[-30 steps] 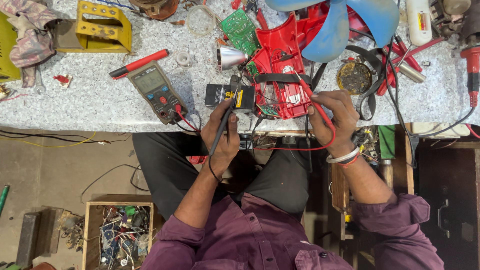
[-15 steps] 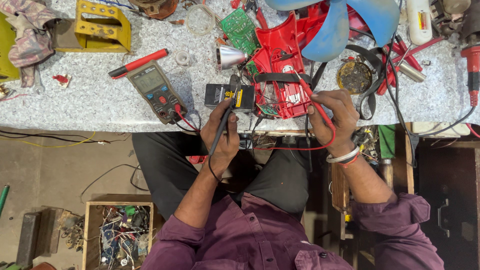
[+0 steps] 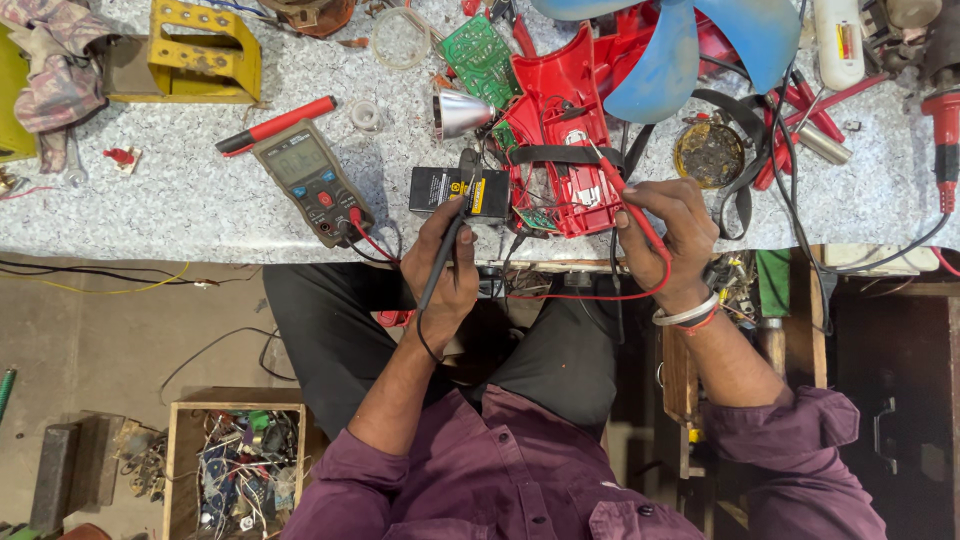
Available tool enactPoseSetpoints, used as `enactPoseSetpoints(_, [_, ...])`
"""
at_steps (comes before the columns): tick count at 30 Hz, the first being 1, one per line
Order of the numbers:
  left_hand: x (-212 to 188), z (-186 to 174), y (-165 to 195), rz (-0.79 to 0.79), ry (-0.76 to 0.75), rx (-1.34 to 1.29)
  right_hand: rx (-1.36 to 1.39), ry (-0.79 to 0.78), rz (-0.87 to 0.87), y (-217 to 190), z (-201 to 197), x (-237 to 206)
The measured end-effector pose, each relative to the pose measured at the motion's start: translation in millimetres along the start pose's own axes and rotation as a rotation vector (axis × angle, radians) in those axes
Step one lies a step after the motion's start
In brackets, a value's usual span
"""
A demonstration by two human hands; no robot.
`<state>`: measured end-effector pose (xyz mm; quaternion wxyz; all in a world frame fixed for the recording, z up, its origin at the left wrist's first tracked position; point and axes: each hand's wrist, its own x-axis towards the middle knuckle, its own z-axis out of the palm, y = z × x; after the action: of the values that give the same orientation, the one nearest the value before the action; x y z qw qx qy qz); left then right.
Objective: The person uses a multimeter to test electrical continuity on a small black battery pack and a red plastic fan housing with a blue fan blade. They repeatedly touch the multimeter probes to different points on the components while seated at a cluttered workbench.
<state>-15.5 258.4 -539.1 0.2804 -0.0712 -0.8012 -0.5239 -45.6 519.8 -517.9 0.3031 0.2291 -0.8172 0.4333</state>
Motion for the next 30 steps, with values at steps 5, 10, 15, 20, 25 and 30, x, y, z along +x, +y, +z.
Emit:
enactPoseSetpoints(5, [2.7, 12.7, -8.6, -0.007, 0.005, -0.002, -0.008, 0.000, -0.004, 15.2, 3.5, -1.9])
enactPoseSetpoints(10, [8.4, 19.1, -14.7, -0.008, 0.006, -0.013, 0.000, -0.003, 0.010, 24.4, 5.9, 0.5])
enactPoseSetpoints(15, [7.6, 18.9, -15.3, -0.006, 0.003, -0.020, -0.016, -0.002, -0.001, 22.8, 5.3, 2.4])
enactPoseSetpoints(20, [6.5, 19.3, -17.1, -0.001, 0.000, 0.008, -0.012, -0.002, 0.006, 22.0, 4.9, 2.2])
enactPoseSetpoints(25, [8.0, 19.3, -16.4, -0.003, 0.002, 0.012, -0.017, -0.004, 0.006, 22.3, 4.1, 3.7])
enactPoseSetpoints(30, [9.0, 18.5, -14.2, -0.005, 0.003, 0.023, -0.023, -0.008, 0.002, 20.8, 2.7, 6.2])
